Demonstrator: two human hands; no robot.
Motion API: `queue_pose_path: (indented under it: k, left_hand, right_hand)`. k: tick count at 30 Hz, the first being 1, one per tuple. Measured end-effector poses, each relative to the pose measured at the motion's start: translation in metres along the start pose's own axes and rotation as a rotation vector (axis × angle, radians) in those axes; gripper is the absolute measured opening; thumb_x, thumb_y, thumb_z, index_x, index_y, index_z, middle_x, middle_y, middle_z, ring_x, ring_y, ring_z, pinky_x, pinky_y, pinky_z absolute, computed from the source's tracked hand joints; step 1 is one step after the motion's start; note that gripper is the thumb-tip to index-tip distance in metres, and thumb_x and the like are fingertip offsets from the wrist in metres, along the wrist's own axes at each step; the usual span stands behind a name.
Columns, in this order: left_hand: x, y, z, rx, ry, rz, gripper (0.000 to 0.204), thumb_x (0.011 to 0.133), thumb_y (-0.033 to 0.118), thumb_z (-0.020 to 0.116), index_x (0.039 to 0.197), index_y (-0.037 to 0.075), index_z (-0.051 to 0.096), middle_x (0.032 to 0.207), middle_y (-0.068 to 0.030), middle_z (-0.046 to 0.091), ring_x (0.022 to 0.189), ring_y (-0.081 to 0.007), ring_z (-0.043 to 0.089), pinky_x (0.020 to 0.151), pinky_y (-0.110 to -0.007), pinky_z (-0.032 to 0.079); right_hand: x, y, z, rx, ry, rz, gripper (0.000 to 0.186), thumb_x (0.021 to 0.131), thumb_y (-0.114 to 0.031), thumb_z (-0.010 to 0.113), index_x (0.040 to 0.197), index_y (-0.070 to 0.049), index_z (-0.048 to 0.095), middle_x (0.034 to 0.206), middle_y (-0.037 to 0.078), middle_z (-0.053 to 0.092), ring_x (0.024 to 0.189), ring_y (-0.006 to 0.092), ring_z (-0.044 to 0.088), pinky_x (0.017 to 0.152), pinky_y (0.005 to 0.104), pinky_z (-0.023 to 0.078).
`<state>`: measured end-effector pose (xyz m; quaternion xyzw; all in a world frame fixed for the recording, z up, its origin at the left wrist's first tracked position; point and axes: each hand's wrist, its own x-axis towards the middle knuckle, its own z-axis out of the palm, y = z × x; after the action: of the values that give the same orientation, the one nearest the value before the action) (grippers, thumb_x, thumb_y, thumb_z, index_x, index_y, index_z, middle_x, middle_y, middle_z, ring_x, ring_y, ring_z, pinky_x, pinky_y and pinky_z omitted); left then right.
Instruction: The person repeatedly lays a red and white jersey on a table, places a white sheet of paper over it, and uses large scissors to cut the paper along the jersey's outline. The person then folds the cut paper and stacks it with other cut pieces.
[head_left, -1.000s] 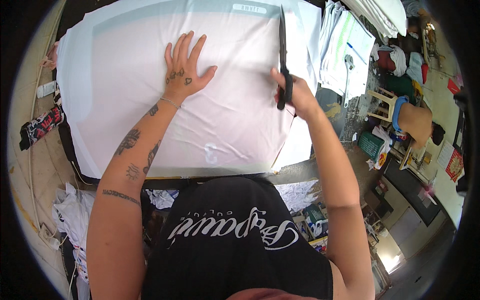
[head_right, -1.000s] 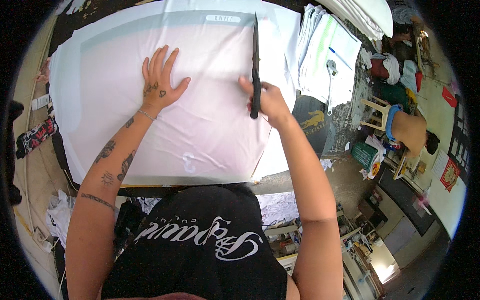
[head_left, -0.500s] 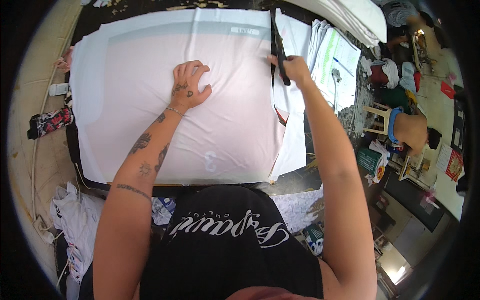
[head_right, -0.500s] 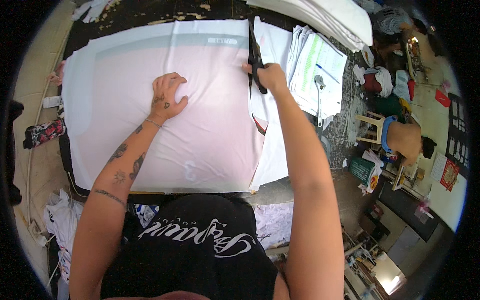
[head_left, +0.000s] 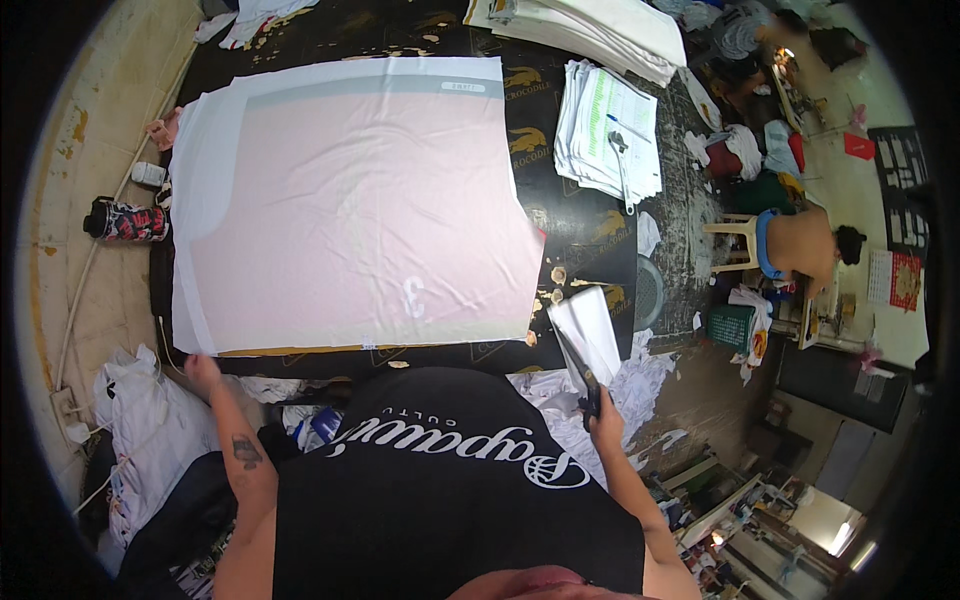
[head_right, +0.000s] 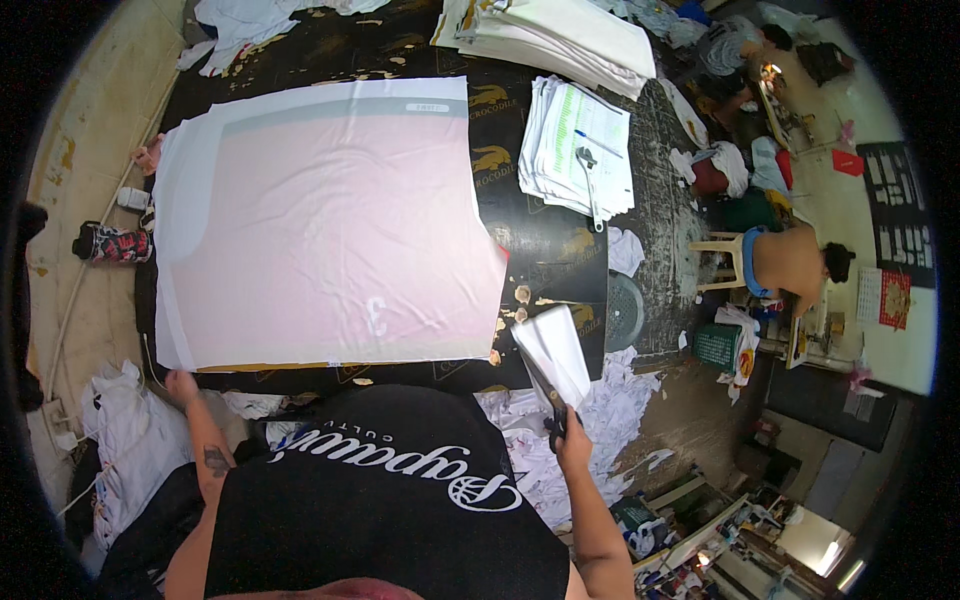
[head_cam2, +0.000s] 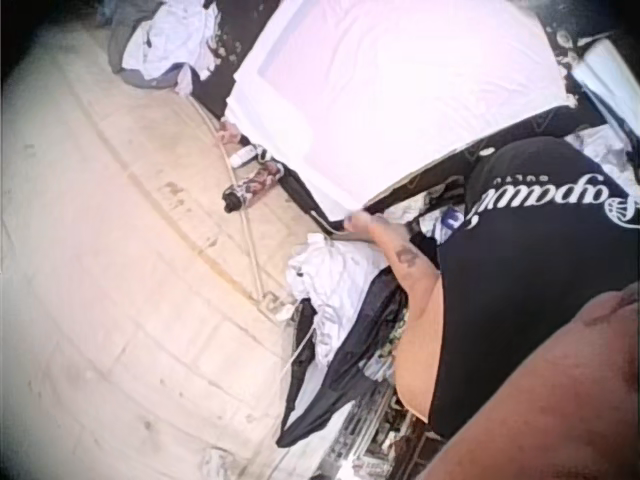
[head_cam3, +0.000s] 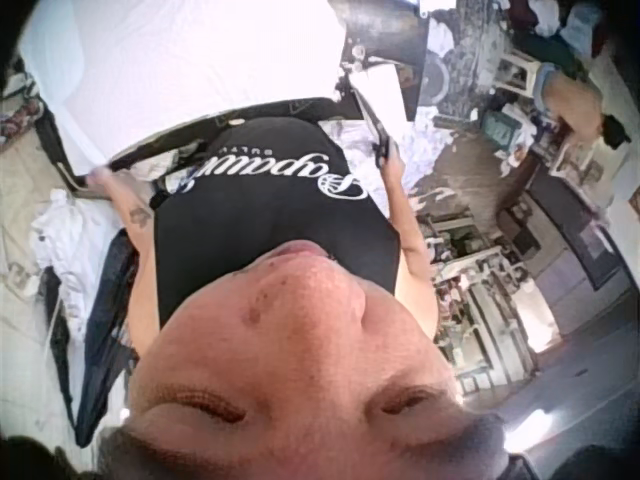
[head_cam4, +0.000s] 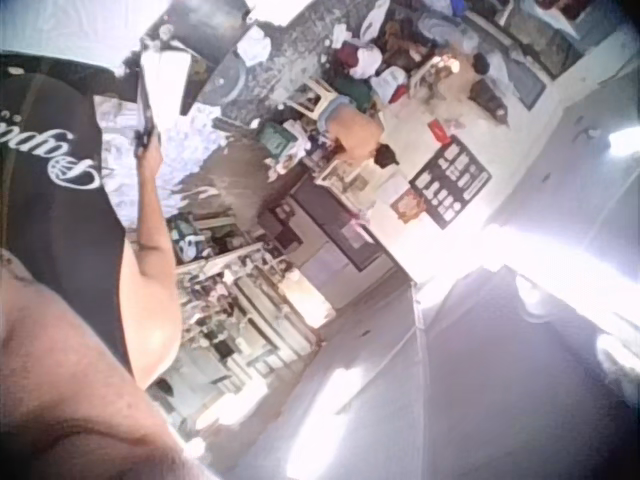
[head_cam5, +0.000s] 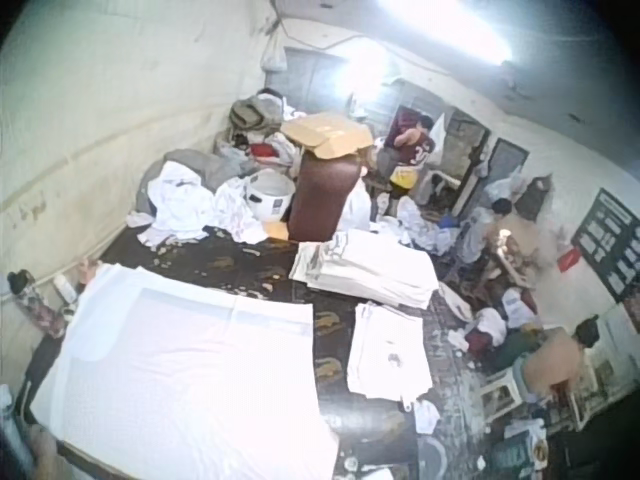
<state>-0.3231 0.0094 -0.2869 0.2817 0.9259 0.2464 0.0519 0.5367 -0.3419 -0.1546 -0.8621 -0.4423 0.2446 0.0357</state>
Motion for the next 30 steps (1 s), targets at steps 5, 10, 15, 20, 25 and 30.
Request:
queue_pose_path:
  k: [5, 10, 15, 20, 25, 30]
  left_hand:
    - [-0.047, 0.013, -0.026, 0.482, -0.114, 0.192, 0.059, 0.094, 0.057, 0.065, 0.133, 0.013, 0.073, 0.135, -0.0269, 0.066, 0.131, -0.038, 0.059, 0.113, -0.043, 0.044]
    - [-0.079, 0.082, -0.007, 0.273, -0.122, 0.188, 0.041, 0.092, 0.037, 0.069, 0.119, 0.008, 0.077, 0.111, -0.022, 0.076, 0.105, -0.0438, 0.071, 0.097, -0.048, 0.055]
    - [0.006, 0.008, -0.004, -0.107, -0.426, 0.169, 0.028, 0.09, 0.016, 0.058, 0.11, 0.0, 0.07, 0.098, -0.0232, 0.075, 0.088, -0.0394, 0.073, 0.076, -0.048, 0.058]
    - [0.01, -0.029, -0.061, 0.252, -0.382, 0.181, 0.053, 0.084, 0.015, 0.058, 0.135, -0.001, 0.062, 0.116, -0.0319, 0.07, 0.101, -0.0444, 0.07, 0.091, -0.048, 0.056]
    - [-0.097, 0.093, -0.011, 0.341, 0.037, 0.794, 0.075, 0.098, 0.026, 0.062, 0.165, 0.011, 0.033, 0.159, -0.0342, 0.039, 0.149, -0.0443, 0.039, 0.119, -0.055, 0.037]
    - [-0.185, 0.233, 0.056, 0.498, -0.158, 0.612, 0.063, 0.097, 0.023, 0.062, 0.158, 0.012, 0.047, 0.157, -0.0263, 0.045, 0.145, -0.0438, 0.042, 0.116, -0.061, 0.037]
  right_hand:
    - [0.075, -0.085, 0.013, 0.233, 0.217, -0.137, 0.07, 0.09, -0.016, 0.079, 0.151, -0.003, 0.049, 0.124, 0.028, 0.07, 0.115, 0.046, 0.068, 0.095, 0.0472, 0.054]
    - [0.162, -0.211, 0.038, 0.266, 0.266, 0.02, 0.063, 0.089, -0.029, 0.081, 0.14, 0.0, 0.058, 0.108, 0.034, 0.072, 0.106, 0.0508, 0.069, 0.089, 0.0562, 0.052]
    - [0.137, -0.213, 0.052, 0.259, 0.247, -0.104, 0.037, 0.087, -0.01, 0.068, 0.122, -0.002, 0.062, 0.099, 0.032, 0.072, 0.097, 0.0518, 0.069, 0.081, 0.0588, 0.052]
    - [-0.003, -0.135, 0.062, 0.615, -0.152, 0.047, 0.053, 0.086, -0.011, 0.084, 0.131, 0.002, 0.06, 0.096, 0.01, 0.073, 0.086, 0.016, 0.069, 0.069, 0.0309, 0.053]
    - [-0.065, -0.077, 0.031, 0.883, -0.307, 0.25, 0.073, 0.089, -0.014, 0.087, 0.147, 0.003, 0.047, 0.089, 0.008, 0.07, 0.074, 0.0157, 0.069, 0.066, 0.0311, 0.058]
    - [0.03, -0.042, -0.045, 0.612, -0.526, 0.151, 0.079, 0.087, -0.028, 0.091, 0.15, -0.004, 0.05, 0.076, 0.004, 0.065, 0.065, 0.0131, 0.064, 0.058, 0.0293, 0.05]
